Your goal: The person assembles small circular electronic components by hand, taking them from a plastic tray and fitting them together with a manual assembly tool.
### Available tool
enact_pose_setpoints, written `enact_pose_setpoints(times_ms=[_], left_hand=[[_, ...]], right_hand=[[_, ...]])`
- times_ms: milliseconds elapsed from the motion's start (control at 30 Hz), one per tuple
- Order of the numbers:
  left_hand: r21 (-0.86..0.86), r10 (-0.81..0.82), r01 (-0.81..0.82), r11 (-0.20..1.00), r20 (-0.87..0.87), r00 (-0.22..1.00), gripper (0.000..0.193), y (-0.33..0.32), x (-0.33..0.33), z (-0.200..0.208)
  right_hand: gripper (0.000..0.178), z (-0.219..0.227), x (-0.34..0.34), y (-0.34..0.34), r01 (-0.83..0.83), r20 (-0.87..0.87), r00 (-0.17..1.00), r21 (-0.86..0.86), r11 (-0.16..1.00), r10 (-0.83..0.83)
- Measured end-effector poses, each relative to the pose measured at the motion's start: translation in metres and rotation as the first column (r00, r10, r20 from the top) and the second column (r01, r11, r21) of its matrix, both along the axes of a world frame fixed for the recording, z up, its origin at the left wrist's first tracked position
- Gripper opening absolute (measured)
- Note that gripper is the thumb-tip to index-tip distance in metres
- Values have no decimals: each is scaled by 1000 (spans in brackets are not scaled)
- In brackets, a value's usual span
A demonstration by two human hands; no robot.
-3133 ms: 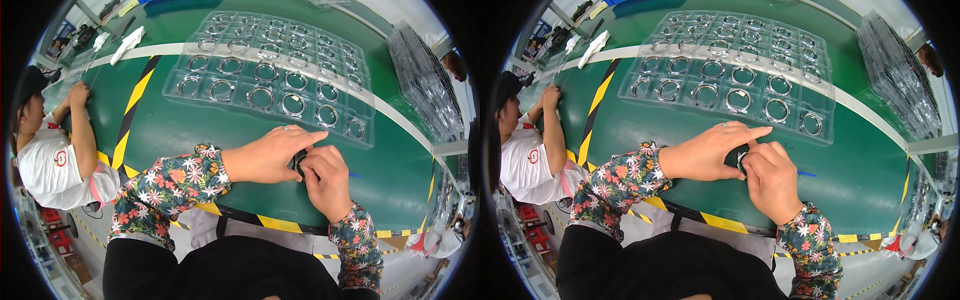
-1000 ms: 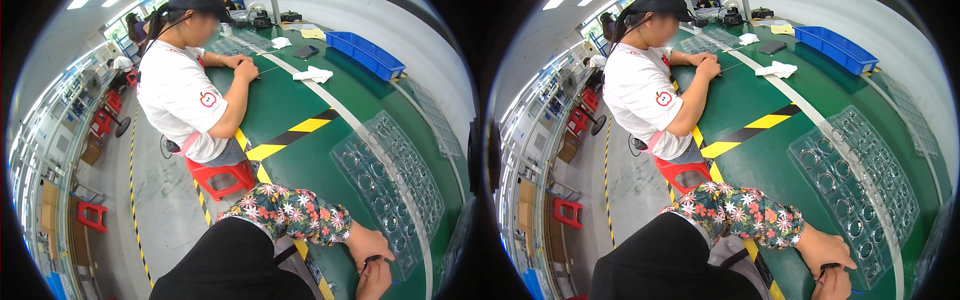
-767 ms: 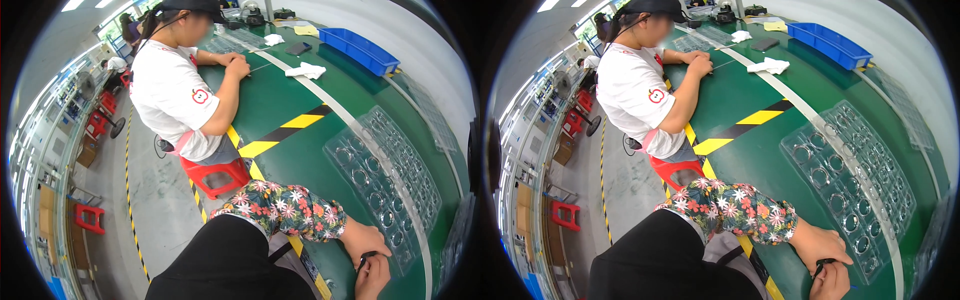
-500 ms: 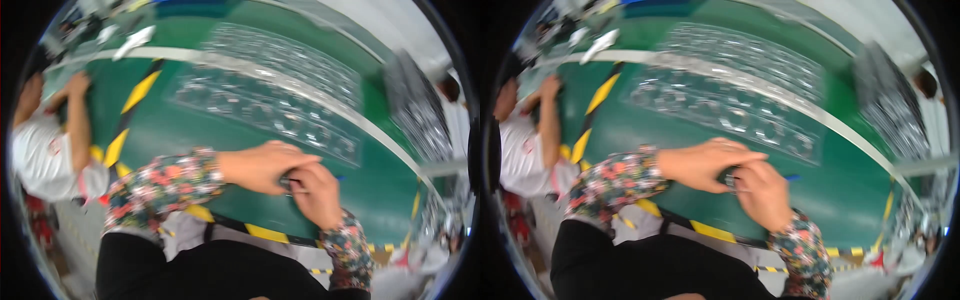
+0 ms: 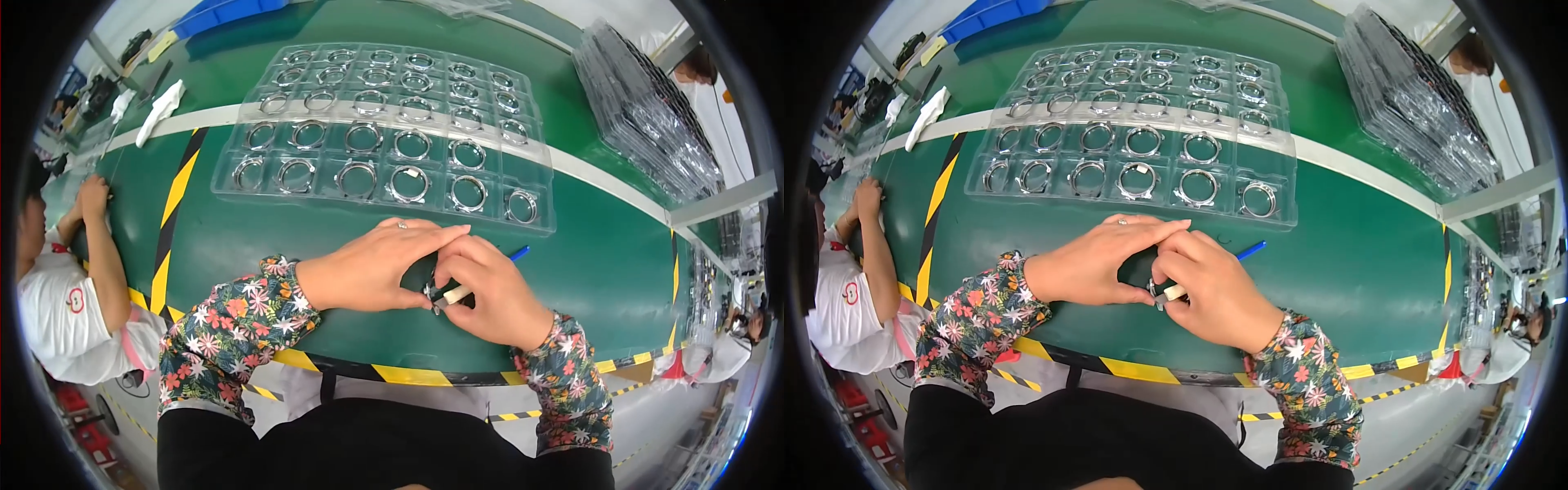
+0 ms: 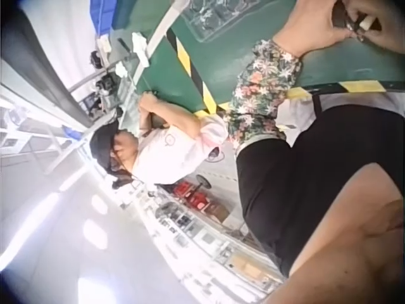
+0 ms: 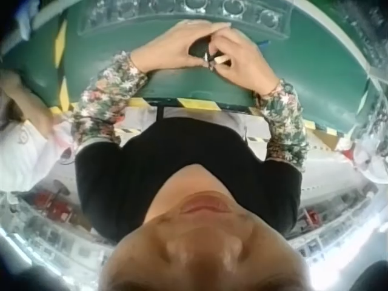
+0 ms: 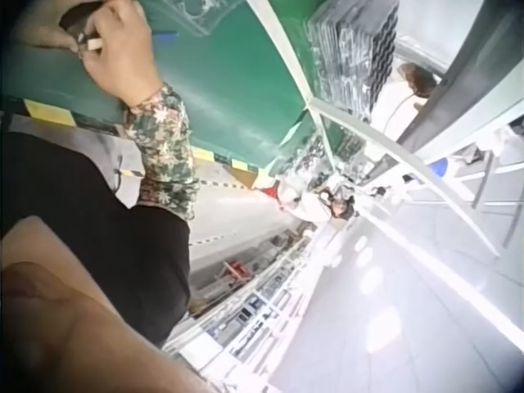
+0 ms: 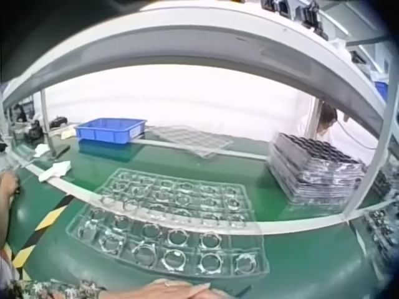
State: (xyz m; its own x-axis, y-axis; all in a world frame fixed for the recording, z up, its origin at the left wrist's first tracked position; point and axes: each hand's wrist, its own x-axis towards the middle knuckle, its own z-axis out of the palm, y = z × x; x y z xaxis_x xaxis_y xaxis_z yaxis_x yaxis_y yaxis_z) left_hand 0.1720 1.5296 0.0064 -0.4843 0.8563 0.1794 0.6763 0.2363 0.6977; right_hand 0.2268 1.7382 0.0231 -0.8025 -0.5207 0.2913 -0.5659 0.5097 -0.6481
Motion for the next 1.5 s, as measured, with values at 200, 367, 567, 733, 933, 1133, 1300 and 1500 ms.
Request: enact_pose_setpoints(times_ms=[200, 367, 567, 733, 933, 1133, 1300, 1500], left_hand=[[216, 13, 6, 976, -87, 996, 102, -5, 2, -11], [106, 32, -35, 994, 27, 999, 108, 17, 20, -13], [35, 81, -83, 996, 58, 995, 109, 8, 24, -1], [123, 133, -128, 984, -35, 991, 107, 8, 17, -17], [182, 70, -63, 981, -34, 997, 100, 15, 3, -24], [218, 38, -16, 976, -100, 994, 98, 12, 1, -33], [273, 38, 5, 962, -153, 988, 93, 14, 3, -41], [217, -94, 106, 970, -66, 993, 81, 22, -3, -23]], right_hand=[[23, -8, -4, -11, -59, -47, 997, -53, 997, 57], [16, -3, 14, 2, 17, -138, 990, -33, 999, -21], [19, 2, 18, 2, 67, -173, 983, -12, 998, -68], [16, 2, 18, -2, 95, -3, 995, -46, 994, -95], [8, 11, 19, 4, 45, 148, 989, -95, 994, -30], [8, 12, 16, -4, 31, 115, 993, -62, 998, -24], [6, 15, 21, -6, 23, 106, 994, -47, 999, -18], [10, -10, 21, 5, 168, -16, 985, -99, 981, -170]])
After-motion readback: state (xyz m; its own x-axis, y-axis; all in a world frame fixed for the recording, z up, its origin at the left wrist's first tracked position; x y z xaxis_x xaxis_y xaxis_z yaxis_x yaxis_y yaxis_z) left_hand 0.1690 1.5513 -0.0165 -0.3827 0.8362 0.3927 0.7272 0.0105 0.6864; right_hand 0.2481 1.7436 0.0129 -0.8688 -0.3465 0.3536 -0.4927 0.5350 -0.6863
